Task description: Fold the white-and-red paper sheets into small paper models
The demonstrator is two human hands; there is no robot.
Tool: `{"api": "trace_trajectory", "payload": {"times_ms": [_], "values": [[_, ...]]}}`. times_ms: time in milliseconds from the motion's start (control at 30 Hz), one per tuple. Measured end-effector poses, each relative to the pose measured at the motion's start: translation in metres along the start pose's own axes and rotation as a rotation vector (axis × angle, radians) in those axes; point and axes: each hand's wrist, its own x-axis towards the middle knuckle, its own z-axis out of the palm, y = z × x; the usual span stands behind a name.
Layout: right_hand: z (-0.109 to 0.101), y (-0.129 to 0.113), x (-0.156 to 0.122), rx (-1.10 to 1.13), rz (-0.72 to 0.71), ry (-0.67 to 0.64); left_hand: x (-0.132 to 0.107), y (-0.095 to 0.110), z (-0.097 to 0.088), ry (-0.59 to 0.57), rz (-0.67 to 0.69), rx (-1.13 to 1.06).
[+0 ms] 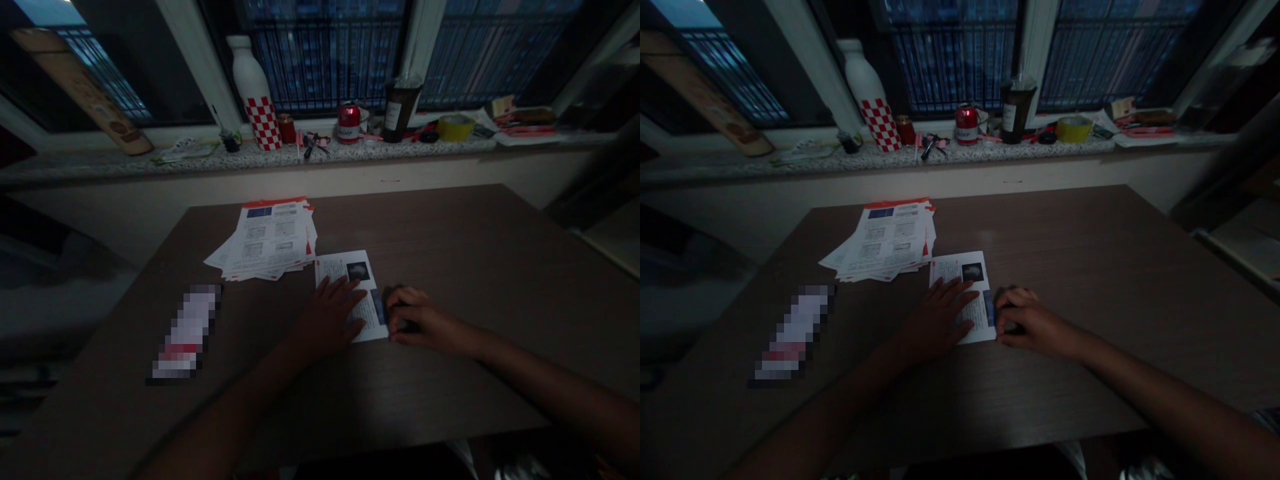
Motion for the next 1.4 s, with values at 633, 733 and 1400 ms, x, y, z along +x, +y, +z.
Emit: {"api": "trace_trajectory", "payload": {"times_ms": [633,733,1400], "values": [[-0.006,0.052,0.087,-0.116,0.103,0.335,-0.002,-0.001,0.003,0.010,0.009,0.001],[-0.010,0.063,0.103,-0.158,0.125,0.342,-0.002,-0.002,0.003,0.006,0.007,-0.007],[-0.003,0.054,0.112,-0.285,0.080,0.379,0.001,0.000,-0.001,-0.019,0.015,0.014]]}}
